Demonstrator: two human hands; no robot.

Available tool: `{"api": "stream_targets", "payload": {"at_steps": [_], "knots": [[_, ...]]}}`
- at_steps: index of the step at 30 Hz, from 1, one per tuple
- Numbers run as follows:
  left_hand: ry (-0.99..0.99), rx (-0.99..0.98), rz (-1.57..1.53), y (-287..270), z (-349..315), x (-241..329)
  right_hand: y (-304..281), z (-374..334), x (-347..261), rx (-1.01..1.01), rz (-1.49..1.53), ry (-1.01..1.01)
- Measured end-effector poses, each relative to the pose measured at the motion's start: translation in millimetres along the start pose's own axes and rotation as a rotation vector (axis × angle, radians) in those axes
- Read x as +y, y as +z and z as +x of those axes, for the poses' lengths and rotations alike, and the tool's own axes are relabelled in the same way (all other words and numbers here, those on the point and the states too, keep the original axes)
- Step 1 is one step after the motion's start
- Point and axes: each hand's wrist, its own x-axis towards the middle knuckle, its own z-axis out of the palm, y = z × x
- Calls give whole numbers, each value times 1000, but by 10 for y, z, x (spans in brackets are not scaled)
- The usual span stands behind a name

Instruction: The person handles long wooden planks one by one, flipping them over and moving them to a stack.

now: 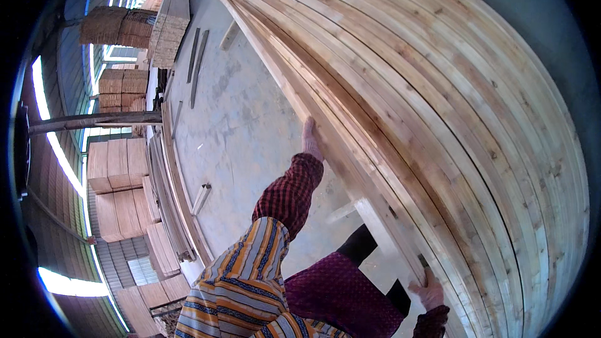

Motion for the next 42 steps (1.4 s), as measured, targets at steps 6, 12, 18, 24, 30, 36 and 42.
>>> {"api": "stream_targets", "payload": {"at_steps": [6,12,18,24,30,36,42], "knots": [[-5,69,87,102,421,-235,57,738,199,-11,129,-31],[42,43,114,-162,659,-500,90,1048,206,-85,144,37],[-31,63,123,51,538,-682,179,1067,603,68,105,-152],[-162,74,205,-211,846,-965,476,514,394,630,-362,-297],[-404,-90,42,-255,-142,-1407,1580,207,929,431,1048,128],[-860,-74,40,-195,-2125,-2508,1384,621,1139,446,1646,291],[-804,-250,244,-57,-2549,-3048,1340,1187,2201,705,1886,330]]}}
